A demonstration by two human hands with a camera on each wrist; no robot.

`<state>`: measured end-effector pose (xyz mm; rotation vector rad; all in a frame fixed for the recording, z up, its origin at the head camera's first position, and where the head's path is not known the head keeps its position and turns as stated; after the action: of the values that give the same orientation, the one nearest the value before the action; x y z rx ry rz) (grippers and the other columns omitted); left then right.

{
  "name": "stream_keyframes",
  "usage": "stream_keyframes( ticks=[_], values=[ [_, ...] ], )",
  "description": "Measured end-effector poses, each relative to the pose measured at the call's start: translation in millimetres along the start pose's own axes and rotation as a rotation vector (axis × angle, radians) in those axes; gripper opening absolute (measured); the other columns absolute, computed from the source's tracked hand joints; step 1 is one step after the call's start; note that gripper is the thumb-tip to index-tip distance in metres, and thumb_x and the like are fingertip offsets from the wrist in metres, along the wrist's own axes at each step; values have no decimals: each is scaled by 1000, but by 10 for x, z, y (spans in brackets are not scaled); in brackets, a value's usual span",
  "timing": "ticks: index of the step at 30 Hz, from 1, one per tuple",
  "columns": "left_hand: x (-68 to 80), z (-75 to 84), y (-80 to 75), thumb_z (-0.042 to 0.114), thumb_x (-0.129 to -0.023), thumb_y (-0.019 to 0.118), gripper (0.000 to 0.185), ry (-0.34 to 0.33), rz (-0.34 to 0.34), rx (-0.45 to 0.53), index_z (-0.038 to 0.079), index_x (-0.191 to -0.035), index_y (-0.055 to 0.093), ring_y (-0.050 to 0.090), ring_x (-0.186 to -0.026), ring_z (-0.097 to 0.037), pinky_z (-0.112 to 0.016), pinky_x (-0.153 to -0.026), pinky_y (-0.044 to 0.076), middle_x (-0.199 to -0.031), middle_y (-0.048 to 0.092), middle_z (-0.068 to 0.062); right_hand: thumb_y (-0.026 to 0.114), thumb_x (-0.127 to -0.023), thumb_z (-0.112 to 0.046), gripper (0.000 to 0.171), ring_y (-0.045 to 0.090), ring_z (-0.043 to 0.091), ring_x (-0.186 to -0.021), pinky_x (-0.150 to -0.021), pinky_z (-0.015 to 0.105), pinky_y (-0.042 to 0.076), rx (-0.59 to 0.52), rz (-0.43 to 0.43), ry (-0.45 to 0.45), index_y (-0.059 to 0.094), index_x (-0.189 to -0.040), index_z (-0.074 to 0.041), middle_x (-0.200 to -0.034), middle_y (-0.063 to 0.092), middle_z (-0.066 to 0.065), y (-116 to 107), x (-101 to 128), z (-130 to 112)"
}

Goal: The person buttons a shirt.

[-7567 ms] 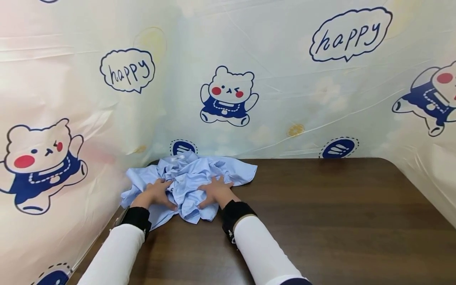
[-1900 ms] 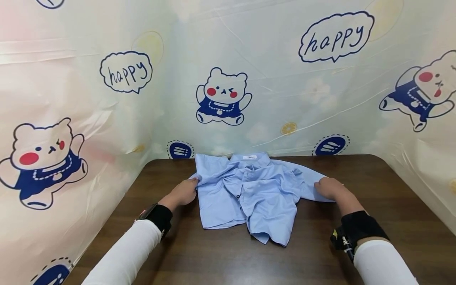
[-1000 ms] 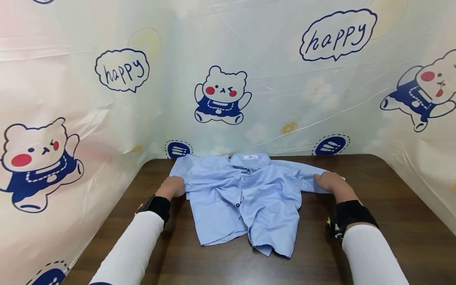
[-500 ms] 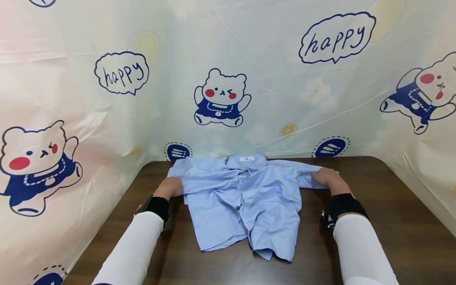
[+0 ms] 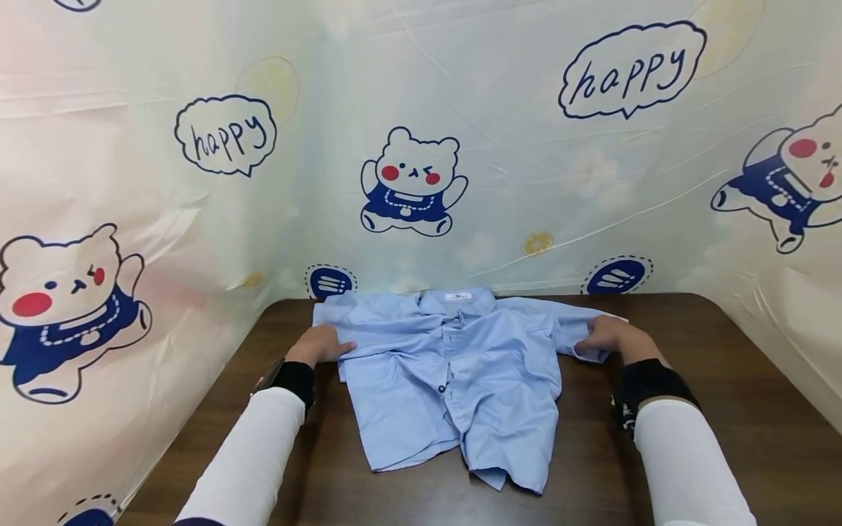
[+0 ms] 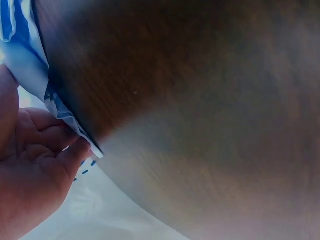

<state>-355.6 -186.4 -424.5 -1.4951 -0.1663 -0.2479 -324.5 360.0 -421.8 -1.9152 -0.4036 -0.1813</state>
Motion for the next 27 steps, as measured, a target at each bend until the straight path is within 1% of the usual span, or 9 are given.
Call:
stream_keyframes(
  ticks=[4,7,11,14,18,21,24,25,27],
  values=[
    [-14,-24,-11,53,-91,62,66,22,4,3,-9,-112,66,57,-101,-33,-47,-94,46,-120,60,-24,78,-78,-38,93,42,55,-119,-102,61,33,51,-5,-32,36,-131,26,-130,41,45,14,-7,-12],
    [-10,-17,-35,56,-86,67,69,32,-1,5,-9,-113,64,56,-91,-30,-43,-89,48,-105,62,-19,81,-76,-40,99,36,60,-122,-103,63,30,64,-9,-30,34,-131,26,-131,38,46,20,2,-18],
    [33,34,-87,54,-83,71,63,31,-10,-24,-6,-101,66,54,-80,-26,-39,-78,49,-83,56,-12,83,-73,-44,104,34,60,-123,-104,65,29,42,-25,-1,33,-133,25,-133,36,46,13,17,-32],
    [104,77,-133,53,-80,75,58,23,0,-49,-3,-91,67,55,-77,-24,-39,-74,50,-77,54,-10,83,-72,-48,105,40,57,-119,-102,65,31,51,-44,22,35,-131,26,-131,38,46,10,17,-58],
    [192,145,-175,53,-77,78,58,11,11,-69,-3,-88,69,56,-77,-24,-39,-72,52,-76,56,-10,84,-71,-47,102,45,55,-113,-99,64,35,81,-49,34,40,-126,26,-125,43,45,2,46,-82],
    [227,164,-172,54,-78,77,58,8,7,-82,-2,-89,70,57,-78,-24,-39,-73,52,-78,57,-10,84,-72,-44,100,43,57,-116,-100,64,33,76,-57,33,39,-127,26,-127,42,46,3,77,-106],
    [237,142,-154,53,-80,74,55,10,-4,-61,-2,-87,69,57,-78,-24,-40,-73,52,-80,58,-11,84,-73,-40,98,40,57,-118,-102,64,32,55,-61,39,37,-129,26,-130,40,46,3,98,-151],
    [235,123,-149,53,-82,73,55,21,-6,-53,-2,-87,68,57,-78,-24,-40,-74,52,-81,59,-11,84,-73,-39,96,43,56,-115,-100,63,34,54,-58,33,39,-129,25,-128,42,45,-2,99,-167],
    [236,76,-140,51,-86,70,55,30,-3,-9,-3,-93,67,57,-82,-25,-41,-79,51,-88,61,-13,83,-75,-35,89,47,52,-111,-97,62,38,55,-25,4,41,-128,23,-125,45,43,-17,101,-208]
  ],
)
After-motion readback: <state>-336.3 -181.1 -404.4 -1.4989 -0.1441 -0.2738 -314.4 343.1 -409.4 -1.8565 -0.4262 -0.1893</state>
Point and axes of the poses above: each hand's wrist, its own x-axis away from the middle knuckle, its own y-axis out of the palm, z = x × y, the point moved 1 cm from there along -x, towards the middle knuckle
